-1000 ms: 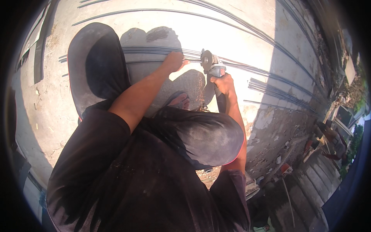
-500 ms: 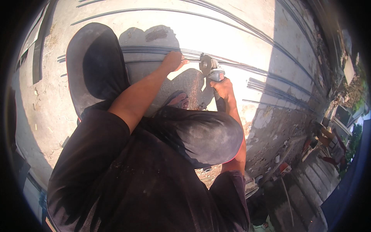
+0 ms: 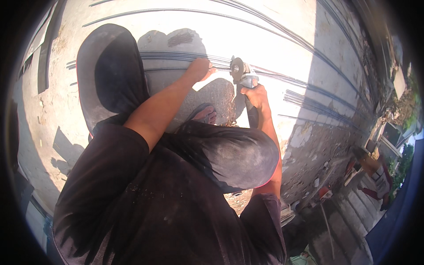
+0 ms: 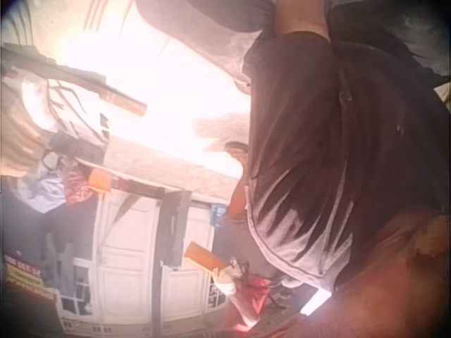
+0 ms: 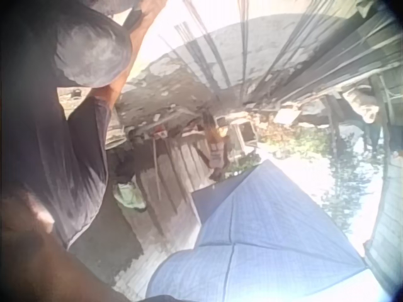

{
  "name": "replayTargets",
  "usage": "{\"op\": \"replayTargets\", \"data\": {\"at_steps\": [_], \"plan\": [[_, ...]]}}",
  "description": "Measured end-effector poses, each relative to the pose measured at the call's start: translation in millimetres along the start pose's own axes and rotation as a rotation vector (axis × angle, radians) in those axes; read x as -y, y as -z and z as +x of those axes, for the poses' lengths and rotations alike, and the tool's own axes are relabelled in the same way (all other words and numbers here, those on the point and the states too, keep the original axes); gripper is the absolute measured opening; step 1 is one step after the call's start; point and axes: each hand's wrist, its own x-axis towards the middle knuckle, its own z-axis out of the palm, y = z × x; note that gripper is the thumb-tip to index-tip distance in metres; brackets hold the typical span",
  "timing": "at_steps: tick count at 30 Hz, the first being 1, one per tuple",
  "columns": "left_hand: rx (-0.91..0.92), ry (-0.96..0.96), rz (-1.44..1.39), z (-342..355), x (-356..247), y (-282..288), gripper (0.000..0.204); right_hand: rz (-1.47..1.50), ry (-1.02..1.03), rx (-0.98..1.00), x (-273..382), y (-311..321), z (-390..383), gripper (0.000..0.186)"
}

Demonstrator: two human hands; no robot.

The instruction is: The person sits on a concrete floor and uses an angle grinder to cut multiple long metal rods into shorter segments. They hold each rod steady with one hand while operating the grinder with the other, creating sparks as the metal is severed. The cut pieces are placed on the ground nearby.

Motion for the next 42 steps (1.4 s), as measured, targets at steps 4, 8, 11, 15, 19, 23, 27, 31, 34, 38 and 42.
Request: {"op": "replayTargets", "data": {"at_steps": [4, 8, 11, 15, 19, 23, 27, 31, 34, 38, 42], "plan": [[0.012, 0.024, -0.012, -3.8, -4.2, 5.3, 0.045, -0.088, -0.084, 0.101, -12.3, -3.9, -7.7, 0.042], [0.063, 0.015, 0.053, -1.4, -13.1, 6.4, 0.047, 0.496, -0.060, 0.021, -64.6, -20.3, -47.5, 0.042], [0.156, 0.081, 0.016, -6.8, -32.7, 47.5, 0.048, 0.714, -0.225, -0.089, -45.1, -7.3, -95.7, 0.039], [0.127, -0.001, -0.005, 10.1, -58.9, 89.3, 0.048, 0.833, -0.279, -0.201, -41.1, 17.8, -119.2, 0.051], [-0.016, -0.057, 0.116, 35.9, -88.5, 140.2, 0.049, 0.866, -0.261, -0.369, -53.8, 19.2, -123.0, 0.037], [0.042, -0.084, 0.205, 34.8, -147.4, 183.1, 0.052, 0.946, -0.205, -0.345, -85.8, 13.4, -127.1, 0.037], [-0.233, -0.437, 0.074, 52.3, -134.0, 193.7, 0.043, 0.986, -0.127, -0.330, -84.9, 16.7, -123.5, 0.039], [-0.142, -0.462, 0.036, 41.4, -155.0, 191.1, 0.046, 0.931, -0.165, -0.404, -123.1, 17.3, -128.9, 0.041], [-0.147, -0.457, 0.009, 49.7, -148.3, 189.5, 0.044, 0.950, -0.199, -0.317, -117.5, 25.5, -132.0, 0.046], [-0.108, -0.454, 0.031, 33.2, -158.9, 195.9, 0.050, 1.061, -0.203, -0.332, -113.7, 1.5, -140.2, 0.036], [-0.121, -0.471, 0.036, 36.3, -198.3, 229.2, 0.050, 1.154, -0.158, -0.340, -126.7, -14.6, -144.3, 0.032]]}}
